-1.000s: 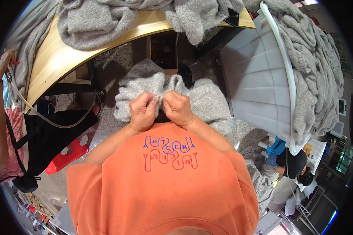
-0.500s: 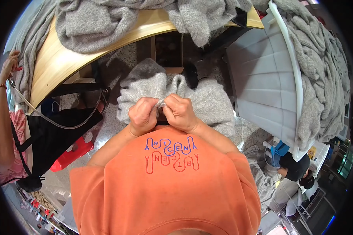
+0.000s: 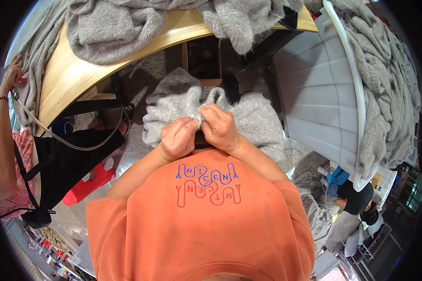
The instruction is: Inspecting grey fleece garments for defects and folding them into a plastic bin.
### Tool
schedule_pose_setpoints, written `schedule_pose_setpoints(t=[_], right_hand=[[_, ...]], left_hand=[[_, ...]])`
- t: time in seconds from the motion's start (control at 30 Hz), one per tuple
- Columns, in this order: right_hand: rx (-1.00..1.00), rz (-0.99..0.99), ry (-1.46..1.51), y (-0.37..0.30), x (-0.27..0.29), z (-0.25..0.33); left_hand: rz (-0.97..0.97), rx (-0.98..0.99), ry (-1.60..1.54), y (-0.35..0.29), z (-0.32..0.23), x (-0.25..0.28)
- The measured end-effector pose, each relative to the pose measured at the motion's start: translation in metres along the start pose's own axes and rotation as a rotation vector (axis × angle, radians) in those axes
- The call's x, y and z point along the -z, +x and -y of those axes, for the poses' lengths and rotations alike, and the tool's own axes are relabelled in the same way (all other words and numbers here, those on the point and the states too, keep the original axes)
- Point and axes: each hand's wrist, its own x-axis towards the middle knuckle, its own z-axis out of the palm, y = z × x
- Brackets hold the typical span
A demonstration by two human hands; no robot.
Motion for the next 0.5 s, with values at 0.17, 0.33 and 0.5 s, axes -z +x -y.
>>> schedule_pose_setpoints(t=[0.17, 0.33, 0.5], right_hand=[[0.02, 0.113, 0.319, 0.006, 0.016, 0.003], [0.106, 0.04, 0.157, 0.001, 0.017, 0.009], [0.217, -0.085, 0.085, -0.008, 0.021, 0.018]], left_hand=[[0.048, -0.093, 0.007, -0.005, -0.001, 0.005], [-0.004, 0.011, -0.091, -0.003, -0.004, -0.002], [-0.04, 0.183, -0.24, 0.006, -0.015, 0.0]])
